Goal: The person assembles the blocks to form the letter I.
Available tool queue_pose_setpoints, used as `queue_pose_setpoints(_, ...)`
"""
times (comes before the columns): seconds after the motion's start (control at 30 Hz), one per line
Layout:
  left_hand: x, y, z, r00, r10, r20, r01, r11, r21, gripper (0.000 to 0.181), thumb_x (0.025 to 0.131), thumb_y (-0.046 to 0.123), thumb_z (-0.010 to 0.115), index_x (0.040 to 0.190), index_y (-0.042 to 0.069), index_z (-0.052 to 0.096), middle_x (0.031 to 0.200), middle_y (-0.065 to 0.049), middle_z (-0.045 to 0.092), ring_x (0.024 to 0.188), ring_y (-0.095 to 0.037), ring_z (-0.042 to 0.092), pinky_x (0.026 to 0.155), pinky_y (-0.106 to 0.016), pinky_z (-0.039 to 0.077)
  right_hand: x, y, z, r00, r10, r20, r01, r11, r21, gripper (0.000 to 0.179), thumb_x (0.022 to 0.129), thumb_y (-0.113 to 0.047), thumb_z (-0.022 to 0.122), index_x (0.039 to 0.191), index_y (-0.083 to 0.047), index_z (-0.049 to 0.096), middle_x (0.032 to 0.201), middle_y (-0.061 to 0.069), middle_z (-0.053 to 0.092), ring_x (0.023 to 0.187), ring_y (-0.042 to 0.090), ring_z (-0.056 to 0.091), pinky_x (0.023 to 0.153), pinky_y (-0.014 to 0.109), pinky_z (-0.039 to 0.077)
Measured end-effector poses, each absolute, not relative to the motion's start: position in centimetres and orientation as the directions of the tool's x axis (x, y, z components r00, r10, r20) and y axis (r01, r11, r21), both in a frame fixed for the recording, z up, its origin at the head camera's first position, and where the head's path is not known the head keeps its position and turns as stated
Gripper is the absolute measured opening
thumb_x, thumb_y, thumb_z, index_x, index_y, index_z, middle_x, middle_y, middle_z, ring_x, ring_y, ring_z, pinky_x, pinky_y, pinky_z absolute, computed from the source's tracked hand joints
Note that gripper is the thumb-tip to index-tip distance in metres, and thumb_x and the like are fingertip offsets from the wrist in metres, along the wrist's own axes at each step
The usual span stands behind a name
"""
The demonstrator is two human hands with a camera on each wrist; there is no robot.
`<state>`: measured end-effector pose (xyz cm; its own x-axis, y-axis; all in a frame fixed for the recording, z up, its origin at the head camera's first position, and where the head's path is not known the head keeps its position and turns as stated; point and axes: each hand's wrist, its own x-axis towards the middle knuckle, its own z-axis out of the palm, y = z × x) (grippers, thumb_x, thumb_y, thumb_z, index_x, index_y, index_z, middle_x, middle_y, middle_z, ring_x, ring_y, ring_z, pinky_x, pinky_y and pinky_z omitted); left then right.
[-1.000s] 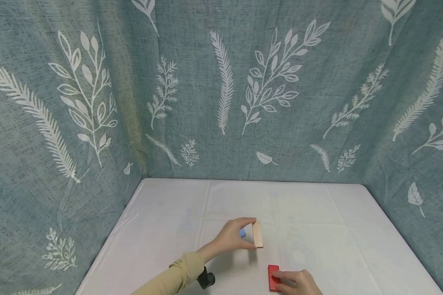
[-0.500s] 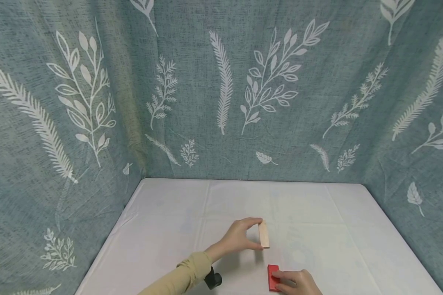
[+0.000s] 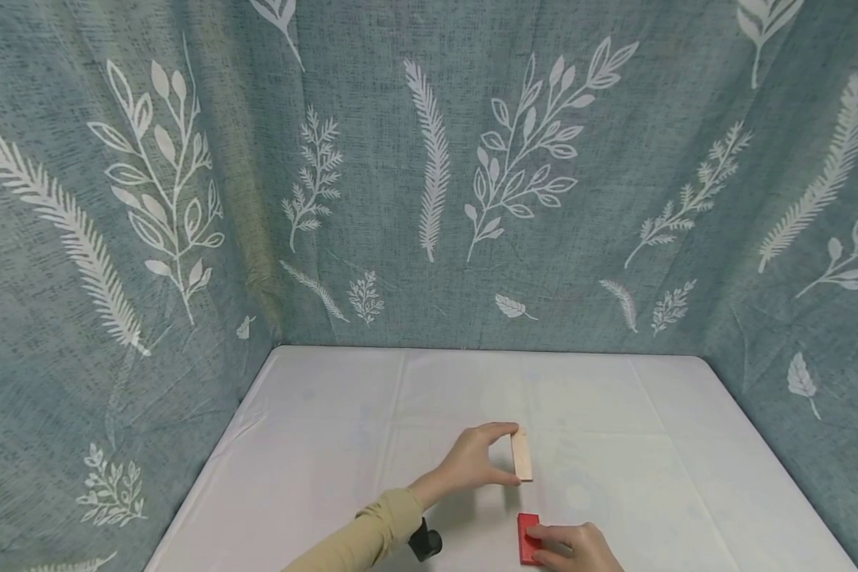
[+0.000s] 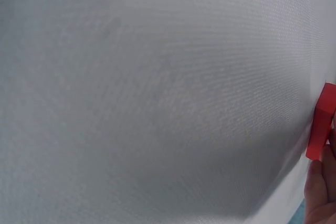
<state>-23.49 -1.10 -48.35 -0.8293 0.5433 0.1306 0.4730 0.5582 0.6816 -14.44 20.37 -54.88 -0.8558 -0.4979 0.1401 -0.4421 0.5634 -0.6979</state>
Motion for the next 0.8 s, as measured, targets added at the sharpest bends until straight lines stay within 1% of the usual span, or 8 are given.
queue_pose_setpoints(0.17,-23.6,-0.7,-48.7,-0.83,0.544,0.123,0.469,0.561,0.682,0.073,0.07,0.026,0.084,0.134,0.009,0.053,0.137,-0.004,0.056,0.126,-0.02,0.052,0.103,-0.027,0.047,-14.4,20.4,-54.7,-0.868,-0.487,0.093,-0.399,0.575,-0.714,0.037,0.082,-0.029,0.072,0.108,-0.002,0.071,0.1,0.01,0.074,0.091,0.001,0.067,0.076,0.027,0.059)
queue_pose_setpoints(0.27,-23.7,-0.5,-48.9,-0.83,0.546,0.116,0.467,0.566,0.679,0.073,0.07,0.026,0.084,0.133,0.009,0.053,0.136,-0.004,0.056,0.126,-0.02,0.053,0.103,-0.027,0.047,-14.4,20.5,-54.7,-0.867,-0.49,0.089,-0.399,0.579,-0.711,0.037,0.083,-0.029,0.072,0.108,-0.002,0.071,0.101,0.009,0.074,0.092,0.002,0.067,0.076,0.028,0.059)
queue_pose_setpoints(0.5,-23.6,-0.1,-49.4,-0.833,0.545,0.094,0.455,0.578,0.678,0.072,0.069,0.027,0.085,0.132,0.009,0.054,0.135,-0.003,0.057,0.125,-0.02,0.053,0.102,-0.027,0.047,-14.5,20.6,-55.1,-0.853,-0.5,0.146,-0.448,0.561,-0.696,0.035,0.084,-0.028,0.071,0.106,-0.001,0.072,0.099,0.011,0.074,0.092,0.002,0.067,0.076,0.016,0.055)
queue_pose_setpoints(0.57,-23.6,0.0,-49.6,-0.837,0.54,0.089,0.447,0.58,0.681,0.073,0.069,0.027,0.085,0.132,0.009,0.054,0.135,-0.003,0.057,0.126,-0.02,0.053,0.103,-0.028,0.047,-14.6,20.6,-55.1,-0.851,-0.503,0.15,-0.451,0.554,-0.7,0.035,0.084,-0.028,0.07,0.106,-0.002,0.072,0.099,0.012,0.073,0.093,0.001,0.067,0.076,0.014,0.054)
queue_pose_setpoints(0.8,-23.7,0.2,-50.5,-0.834,0.544,0.088,0.451,0.581,0.677,0.073,0.068,0.026,0.086,0.131,0.007,0.055,0.135,-0.004,0.058,0.125,-0.02,0.054,0.103,-0.027,0.047,-14.7,20.6,-55.2,-0.824,-0.52,0.224,-0.519,0.535,-0.666,0.03,0.084,-0.024,0.071,0.104,-0.001,0.072,0.096,0.014,0.073,0.093,0.005,0.068,0.073,0.017,0.056)
